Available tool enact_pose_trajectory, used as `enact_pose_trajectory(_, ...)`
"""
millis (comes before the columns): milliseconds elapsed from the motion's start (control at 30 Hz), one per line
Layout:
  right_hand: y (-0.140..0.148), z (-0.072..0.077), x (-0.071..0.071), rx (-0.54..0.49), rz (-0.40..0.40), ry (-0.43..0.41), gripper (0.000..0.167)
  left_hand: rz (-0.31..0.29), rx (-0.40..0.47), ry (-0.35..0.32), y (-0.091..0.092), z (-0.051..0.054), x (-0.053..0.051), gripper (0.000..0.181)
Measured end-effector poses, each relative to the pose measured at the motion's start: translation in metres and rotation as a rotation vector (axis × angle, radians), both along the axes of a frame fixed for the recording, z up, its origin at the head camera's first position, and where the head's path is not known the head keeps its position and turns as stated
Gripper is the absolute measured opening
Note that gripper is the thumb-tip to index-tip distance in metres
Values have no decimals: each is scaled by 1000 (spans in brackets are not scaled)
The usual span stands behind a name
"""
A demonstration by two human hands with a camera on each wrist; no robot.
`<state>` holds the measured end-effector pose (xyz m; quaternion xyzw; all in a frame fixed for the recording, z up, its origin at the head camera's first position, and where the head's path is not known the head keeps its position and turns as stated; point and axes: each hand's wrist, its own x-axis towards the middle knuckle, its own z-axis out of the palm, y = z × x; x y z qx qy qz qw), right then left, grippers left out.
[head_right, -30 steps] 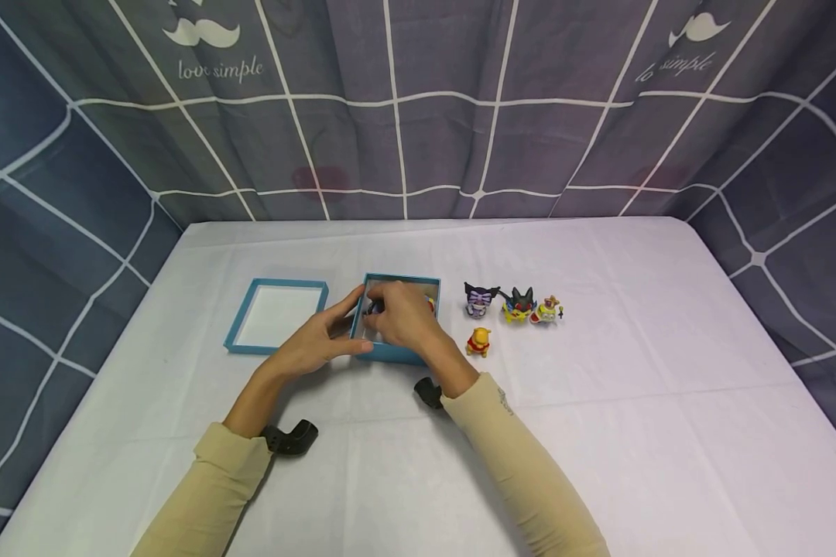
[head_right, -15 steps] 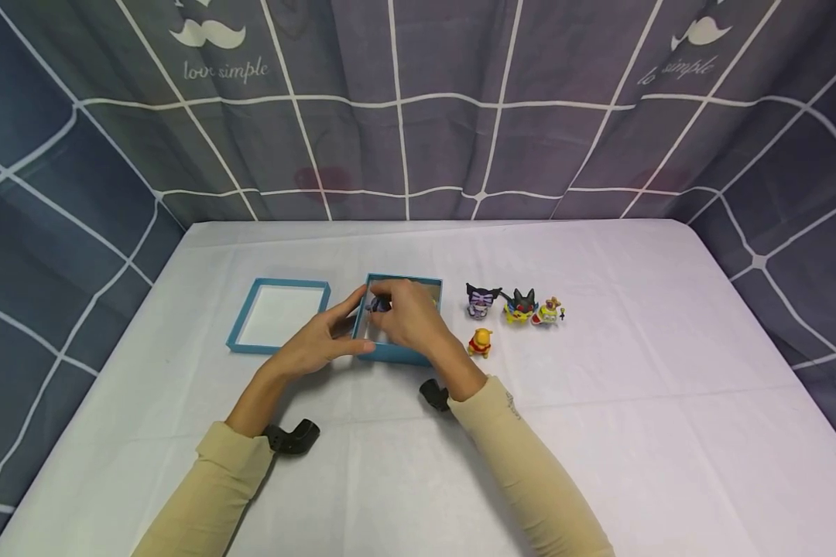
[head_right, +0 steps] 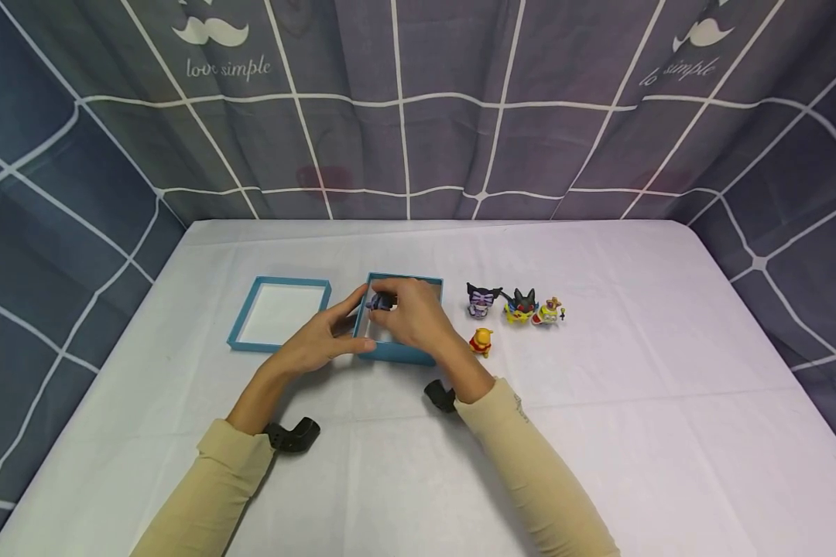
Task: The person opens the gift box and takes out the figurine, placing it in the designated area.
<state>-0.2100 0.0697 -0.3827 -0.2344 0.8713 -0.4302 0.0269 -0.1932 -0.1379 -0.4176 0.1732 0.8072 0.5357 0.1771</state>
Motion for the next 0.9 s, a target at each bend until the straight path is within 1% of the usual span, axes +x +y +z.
enact_pose_trajectory(167,2,0,1,-6,2,16,44,2,-3,-5,0,0,0,95)
enact_pose_trajectory(367,6,4,6,-22,-6,31,43,5,7,-9,1,0,0,94)
enact_pose_trajectory(500,9,7,9,-19,-27,60,41,5,12,-4,1,0,0,95)
enact_pose_trajectory(600,11,9,11,-18,-38,66,40,8,-1,4,1,0,0,95)
enact_pose_trajectory(767,16,12,16,-24,-47,38,41,9,-5,6,1,0,0,95)
enact_pose_trajectory(900,20,14,20,-67,-43,-23,40,6,1,-3,1,0,0,96)
